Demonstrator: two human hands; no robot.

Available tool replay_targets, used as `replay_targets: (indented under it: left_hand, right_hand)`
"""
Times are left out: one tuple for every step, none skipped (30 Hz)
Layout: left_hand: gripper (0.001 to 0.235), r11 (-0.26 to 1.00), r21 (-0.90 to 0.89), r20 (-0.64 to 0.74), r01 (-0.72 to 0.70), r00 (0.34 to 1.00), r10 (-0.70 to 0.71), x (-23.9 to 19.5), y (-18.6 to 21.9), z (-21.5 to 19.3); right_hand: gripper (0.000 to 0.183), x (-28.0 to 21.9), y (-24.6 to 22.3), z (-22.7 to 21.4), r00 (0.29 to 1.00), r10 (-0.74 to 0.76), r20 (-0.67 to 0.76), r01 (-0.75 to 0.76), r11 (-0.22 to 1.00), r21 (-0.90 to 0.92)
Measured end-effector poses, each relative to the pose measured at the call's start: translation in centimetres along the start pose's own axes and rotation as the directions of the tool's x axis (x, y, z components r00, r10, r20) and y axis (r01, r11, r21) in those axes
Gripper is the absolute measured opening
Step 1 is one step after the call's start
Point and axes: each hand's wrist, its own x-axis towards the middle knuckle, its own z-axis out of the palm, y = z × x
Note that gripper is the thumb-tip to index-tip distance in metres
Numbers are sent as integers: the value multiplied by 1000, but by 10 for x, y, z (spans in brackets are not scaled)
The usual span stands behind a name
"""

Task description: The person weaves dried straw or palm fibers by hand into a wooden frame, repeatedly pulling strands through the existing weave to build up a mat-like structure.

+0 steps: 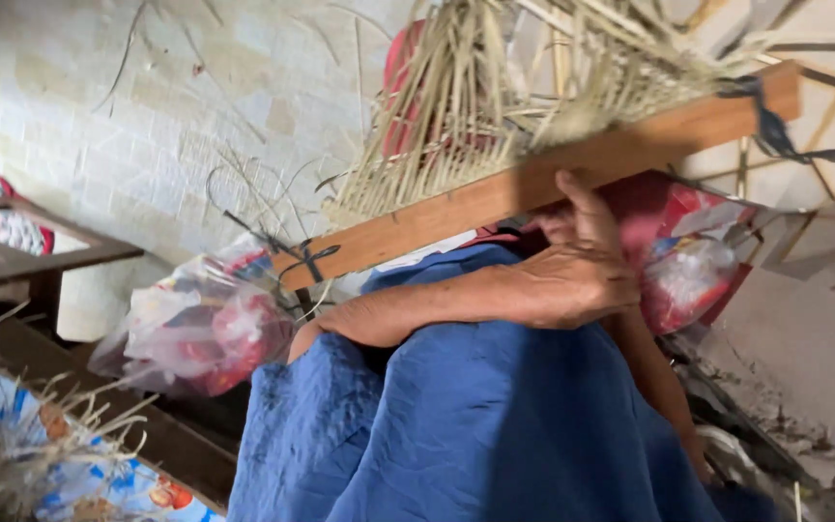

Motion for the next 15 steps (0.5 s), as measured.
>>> replay_targets:
  left_hand:
    - [21, 994, 64, 21, -89, 996, 88, 4, 6, -21]
    - [26, 975, 120, 56, -187, 982, 182, 9, 13, -40]
    - [26, 975, 126, 50, -184, 983, 179, 14, 23, -61]
    - [19, 951, 276, -48, -141, 986, 160, 19, 34, -81]
    - [13, 907, 414, -148, -80, 977, 154, 25, 44, -102]
    - [13, 907, 411, -152, -88, 975, 164, 15, 38, -133]
    - [11, 909, 415, -192, -26, 975, 116, 6, 32, -163]
    - [11, 910, 413, -231, 35, 971, 67, -2, 25, -192]
    - [11, 913, 406, -232, 25, 970, 76, -1, 14, -213]
    - [13, 907, 403, -289, 125, 957, -3, 0, 3, -234]
    - [18, 892, 394, -344, 223, 935, -82, 0, -8, -255]
    - [18, 895, 390, -345, 219, 935, -79, -7, -10, -268]
    - [41, 840, 404, -212, 361, 931, -298, -13, -13, -281]
    - [71, 759, 439, -73, 481, 861, -503, -20, -16, -294]
    - [71, 764, 435, -70, 477, 864, -499, -28, -22, -289]
  right_hand:
    - [60, -20, -19, 26, 996, 68, -64, -79, 981, -177]
    - [63, -42, -39, 50, 983, 113, -141, -155, 929, -336]
    - [63, -22, -41, 27, 984, 115, -137, -156, 926, -343]
    - [47, -3, -44, 3, 997, -79, 3, 78, 975, -209]
    - [35, 16, -48, -20, 952, -285, 115, 291, 956, -41]
    - [35, 15, -59, -18, 949, -295, 113, 301, 953, -44]
    - [41, 14, -72, -16, 907, -379, 185, 390, 920, -29]
    - [48, 13, -84, -16, 853, -459, 250, 476, 880, -8]
    - [48, 23, -99, -26, 849, -469, 245, 486, 874, -11]
    - [50, 34, -113, -35, 858, -478, 187, 475, 878, 64]
    - [52, 45, -127, -45, 866, -482, 130, 466, 874, 140]
    - [52, 48, -136, -49, 864, -487, 126, 471, 871, 138]
    - [44, 51, -145, -53, 849, -512, 130, 487, 854, 182]
    - [36, 54, -154, -58, 834, -536, 132, 501, 835, 227]
    - [36, 57, -159, -60, 831, -541, 127, 507, 832, 225]
